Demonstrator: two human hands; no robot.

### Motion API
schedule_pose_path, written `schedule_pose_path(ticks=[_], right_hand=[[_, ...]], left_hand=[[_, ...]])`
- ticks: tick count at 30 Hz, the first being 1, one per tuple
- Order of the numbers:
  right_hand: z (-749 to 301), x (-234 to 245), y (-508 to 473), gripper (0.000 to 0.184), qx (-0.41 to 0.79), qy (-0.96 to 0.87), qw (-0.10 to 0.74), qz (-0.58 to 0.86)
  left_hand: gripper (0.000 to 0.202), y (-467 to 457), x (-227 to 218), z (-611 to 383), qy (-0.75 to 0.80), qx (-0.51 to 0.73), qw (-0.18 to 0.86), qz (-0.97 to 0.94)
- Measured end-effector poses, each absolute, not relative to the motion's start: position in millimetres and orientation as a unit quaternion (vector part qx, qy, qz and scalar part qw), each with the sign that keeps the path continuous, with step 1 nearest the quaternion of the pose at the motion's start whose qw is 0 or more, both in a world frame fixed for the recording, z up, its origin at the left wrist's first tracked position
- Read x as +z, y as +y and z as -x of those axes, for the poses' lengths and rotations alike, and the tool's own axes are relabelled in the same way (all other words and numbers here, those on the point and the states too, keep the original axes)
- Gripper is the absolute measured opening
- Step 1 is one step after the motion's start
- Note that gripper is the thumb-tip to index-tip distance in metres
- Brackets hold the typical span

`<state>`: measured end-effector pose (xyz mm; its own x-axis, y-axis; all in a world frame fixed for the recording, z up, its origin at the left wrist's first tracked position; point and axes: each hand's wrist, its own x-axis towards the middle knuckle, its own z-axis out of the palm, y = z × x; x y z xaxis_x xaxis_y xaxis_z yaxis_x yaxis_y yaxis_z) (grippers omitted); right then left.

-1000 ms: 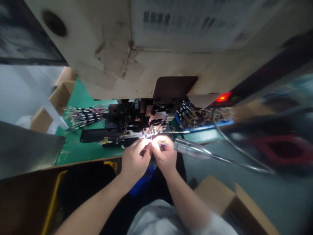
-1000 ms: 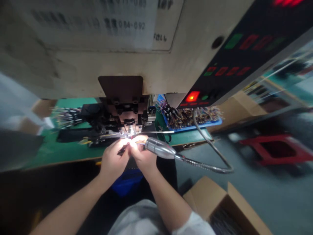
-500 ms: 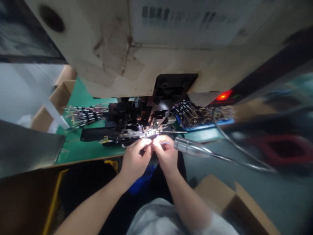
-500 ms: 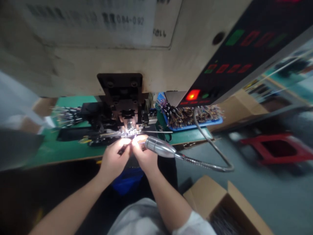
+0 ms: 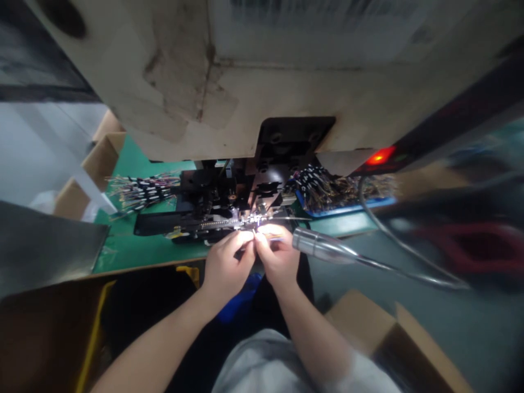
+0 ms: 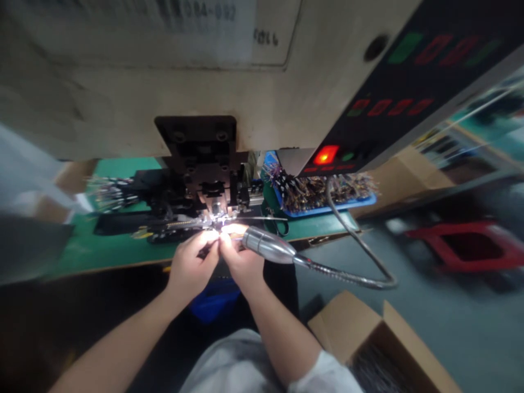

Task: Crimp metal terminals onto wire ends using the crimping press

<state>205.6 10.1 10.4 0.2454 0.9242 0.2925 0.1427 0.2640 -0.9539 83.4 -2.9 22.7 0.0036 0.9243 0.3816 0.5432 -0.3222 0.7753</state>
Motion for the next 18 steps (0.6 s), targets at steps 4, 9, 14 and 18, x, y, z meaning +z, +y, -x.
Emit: schedule_pose_path(ticks=[4,9,14,18], right_hand=[[-206.1,9.1,10.3,0.014,0.334,-0.528,0.585,0.517],[-208.8,8.0,11.0,0.016,0.342,-0.542,0.588,0.494],[-209.7,8.7,13.7,0.015,0.346,-0.545,0.593,0.481],[-211.0,9.6,16.1,0.018,0.365,-0.562,0.567,0.478]], left_hand=[[0.013,-3.3,20.7,-84.8,0.55,0.443,0.178,-0.686],[0.013,-4.5,20.3,-86.0,0.55,0.441,0.149,-0.693],[0.013,-4.3,20.5,-86.6,0.553,0.44,0.133,-0.695],[0.014,-3.0,22.0,-86.2,0.563,0.435,0.145,-0.688]])
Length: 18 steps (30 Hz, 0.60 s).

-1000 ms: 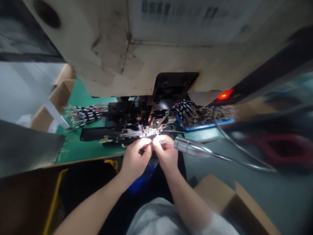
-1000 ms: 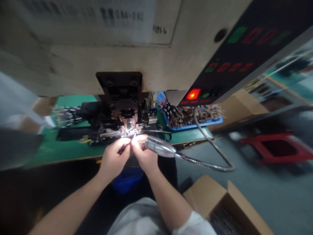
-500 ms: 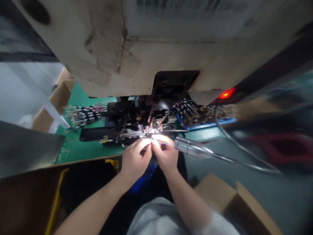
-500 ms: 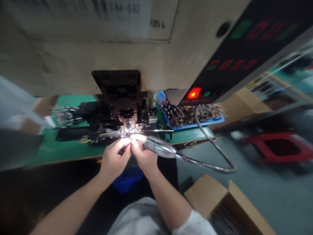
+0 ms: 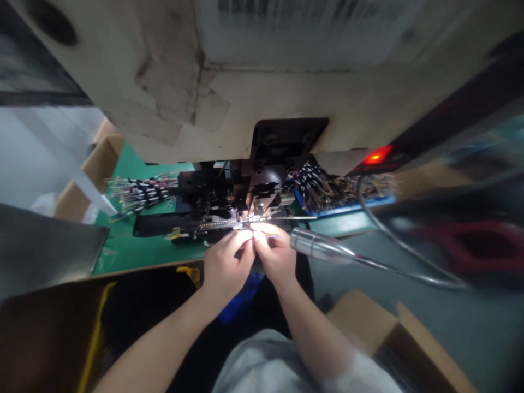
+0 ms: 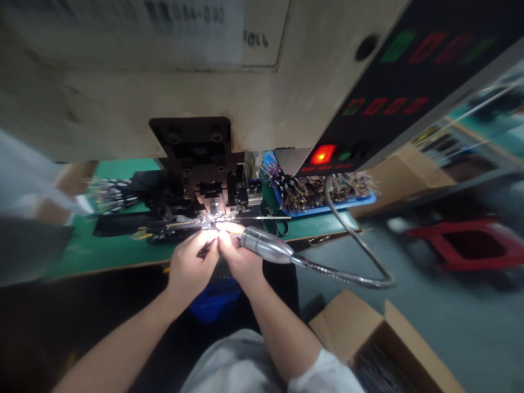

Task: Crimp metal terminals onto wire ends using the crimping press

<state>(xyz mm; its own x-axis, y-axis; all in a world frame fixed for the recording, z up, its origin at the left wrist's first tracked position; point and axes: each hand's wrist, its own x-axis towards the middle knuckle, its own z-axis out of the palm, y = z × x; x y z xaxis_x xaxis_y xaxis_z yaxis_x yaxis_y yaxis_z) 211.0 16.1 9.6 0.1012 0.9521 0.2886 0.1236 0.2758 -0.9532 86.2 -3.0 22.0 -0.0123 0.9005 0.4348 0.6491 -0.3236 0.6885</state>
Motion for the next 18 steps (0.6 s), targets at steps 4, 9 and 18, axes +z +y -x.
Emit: schedule_pose_path(ticks=[4,9,18], right_hand=[[-211.2,10.1,16.2,0.017,0.366,-0.561,0.559,0.489],[-208.7,11.3,14.0,0.017,0.364,-0.55,0.568,0.493],[-204.5,17.3,12.5,0.016,0.329,-0.54,0.56,0.535]], left_hand=[[0.014,-2.9,23.0,-85.7,0.57,0.433,0.158,-0.681],[0.015,-3.1,22.2,-84.5,0.566,0.431,0.169,-0.682],[0.014,-4.6,20.6,-83.6,0.577,0.4,0.147,-0.696]])
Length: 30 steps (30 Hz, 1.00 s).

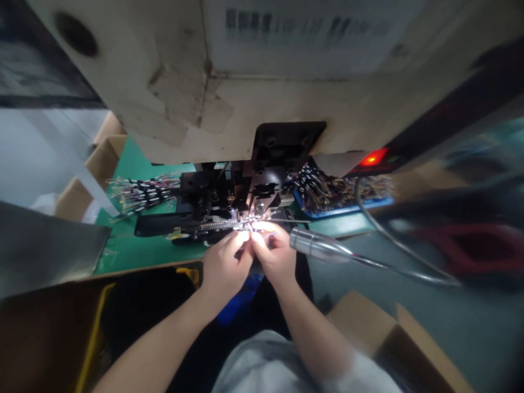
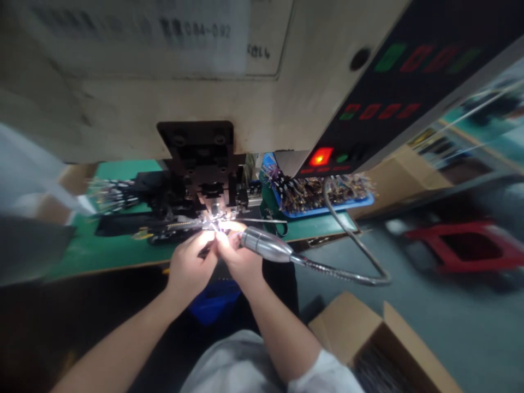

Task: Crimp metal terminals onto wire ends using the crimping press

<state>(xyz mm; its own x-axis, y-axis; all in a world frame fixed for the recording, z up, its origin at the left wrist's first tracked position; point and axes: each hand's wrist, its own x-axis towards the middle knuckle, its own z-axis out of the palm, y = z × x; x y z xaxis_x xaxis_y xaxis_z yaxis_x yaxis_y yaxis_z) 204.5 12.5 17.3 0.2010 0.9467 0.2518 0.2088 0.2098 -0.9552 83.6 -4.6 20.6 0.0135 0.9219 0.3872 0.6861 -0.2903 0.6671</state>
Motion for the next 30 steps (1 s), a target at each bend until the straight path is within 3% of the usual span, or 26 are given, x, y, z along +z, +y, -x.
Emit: schedule_pose_path(ticks=[7,20,30], right_hand=[[-203.9,15.9,12.0,0.012,0.292,-0.546,0.567,0.543],[-203.4,19.3,14.5,0.018,0.366,-0.532,0.563,0.515],[-204.4,15.6,14.2,0.018,0.341,-0.542,0.563,0.523]], left_hand=[[0.015,-3.7,16.9,-83.8,0.576,0.397,0.128,-0.703],[0.015,-3.5,18.7,-83.3,0.571,0.411,0.111,-0.702],[0.015,-3.3,16.2,-83.5,0.577,0.406,0.091,-0.703]])
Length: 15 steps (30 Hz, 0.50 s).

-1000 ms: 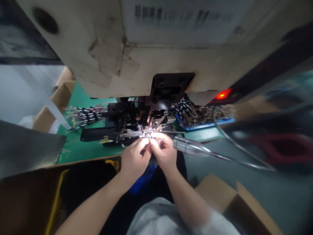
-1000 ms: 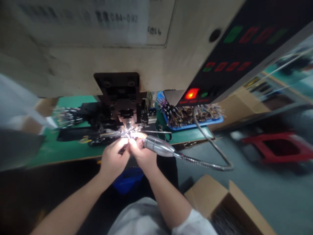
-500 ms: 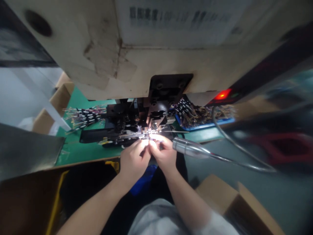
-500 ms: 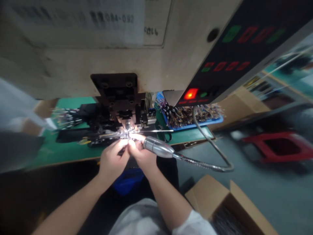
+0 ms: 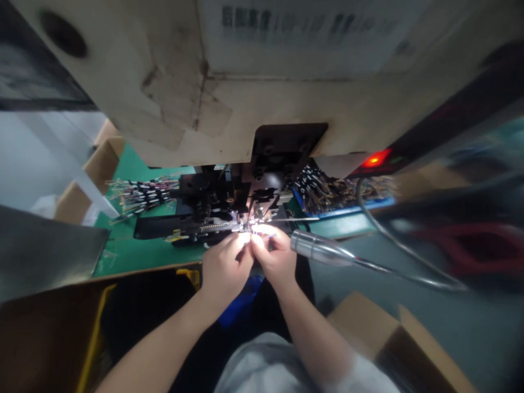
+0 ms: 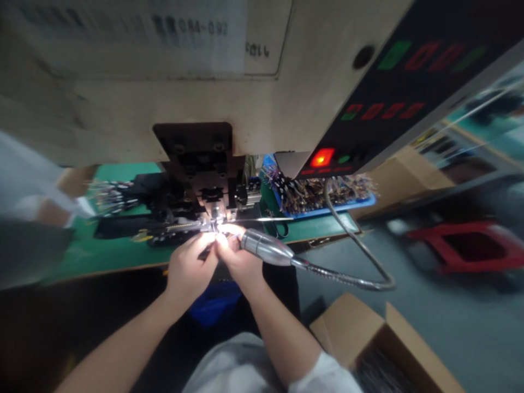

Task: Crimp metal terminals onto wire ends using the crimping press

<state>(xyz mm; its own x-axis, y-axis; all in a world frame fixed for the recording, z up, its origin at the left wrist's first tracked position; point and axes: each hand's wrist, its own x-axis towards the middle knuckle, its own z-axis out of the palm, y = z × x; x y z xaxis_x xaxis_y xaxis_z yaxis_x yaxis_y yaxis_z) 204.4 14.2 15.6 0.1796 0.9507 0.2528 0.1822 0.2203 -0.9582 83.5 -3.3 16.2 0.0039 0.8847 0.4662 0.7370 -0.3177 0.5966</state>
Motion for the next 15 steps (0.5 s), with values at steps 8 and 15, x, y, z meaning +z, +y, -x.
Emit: schedule_pose_path(ticks=[8,15], right_hand=[[-207.2,14.3,14.0,0.014,0.289,-0.569,0.564,0.524],[-211.7,12.1,16.9,0.016,0.297,-0.578,0.576,0.496]], left_hand=[[0.014,-2.9,21.8,-84.5,0.564,0.393,0.081,-0.722],[0.015,-1.0,23.0,-87.1,0.55,0.406,0.057,-0.728]])
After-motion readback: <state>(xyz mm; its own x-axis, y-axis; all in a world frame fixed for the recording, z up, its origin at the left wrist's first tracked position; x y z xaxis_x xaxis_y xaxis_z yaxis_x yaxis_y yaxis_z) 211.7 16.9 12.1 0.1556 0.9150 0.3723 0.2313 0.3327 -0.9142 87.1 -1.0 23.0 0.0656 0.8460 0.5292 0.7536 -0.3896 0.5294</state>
